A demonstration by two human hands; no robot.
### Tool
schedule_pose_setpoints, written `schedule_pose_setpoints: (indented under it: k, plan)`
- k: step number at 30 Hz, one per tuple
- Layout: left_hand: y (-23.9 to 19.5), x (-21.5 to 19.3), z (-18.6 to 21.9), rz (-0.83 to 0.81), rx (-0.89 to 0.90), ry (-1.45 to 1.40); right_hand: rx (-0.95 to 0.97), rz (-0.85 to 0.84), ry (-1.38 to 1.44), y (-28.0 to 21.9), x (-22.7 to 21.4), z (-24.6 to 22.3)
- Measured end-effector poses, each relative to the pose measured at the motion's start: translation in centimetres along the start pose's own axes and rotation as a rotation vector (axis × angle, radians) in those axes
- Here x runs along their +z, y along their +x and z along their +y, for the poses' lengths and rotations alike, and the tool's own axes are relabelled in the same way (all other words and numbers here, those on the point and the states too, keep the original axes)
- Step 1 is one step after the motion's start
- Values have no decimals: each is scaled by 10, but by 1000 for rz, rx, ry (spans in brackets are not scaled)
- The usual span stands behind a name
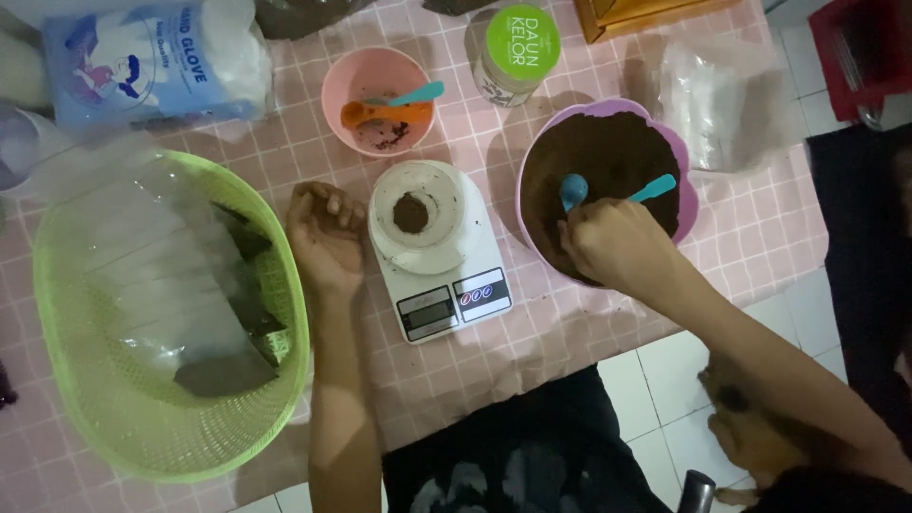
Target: Measuring and packaging coffee grounds into small plastic bags using a scale and a spoon.
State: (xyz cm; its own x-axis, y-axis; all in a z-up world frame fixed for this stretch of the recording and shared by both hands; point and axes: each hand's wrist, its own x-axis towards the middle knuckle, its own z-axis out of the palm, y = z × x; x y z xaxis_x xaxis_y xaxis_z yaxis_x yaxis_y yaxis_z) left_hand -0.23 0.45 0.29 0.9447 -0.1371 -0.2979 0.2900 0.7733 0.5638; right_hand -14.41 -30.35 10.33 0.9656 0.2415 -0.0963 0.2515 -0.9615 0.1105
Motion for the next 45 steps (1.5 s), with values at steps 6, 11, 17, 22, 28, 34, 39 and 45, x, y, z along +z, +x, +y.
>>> schedule_pose_setpoints:
  k: [6,11,17,22,28,34,39,45]
  plan:
    - [5,-4,-4,-22,29,-24,-59,-55,88,2,5,15]
    - [1,0,-1,-22,36,-1,-81,-102,203,4,-3,17]
    - [0,3,-1,-20,32,-12,-39,-179,234,5,-6,17]
    - [2,-2,-3,-20,22,-10,-15,-181,245,5,-6,19]
    - [9,-10,-4,-18,14,-24,310,18,468,4,-42,25]
    - [7,-7,-5,-4,14,-31,574,94,498,-18,-30,34]
    - [7,-7,-2,17,7,-12,680,173,575,-26,-28,38]
    - [-5,6,4,9,26,-7,253,156,414,-19,-4,-4]
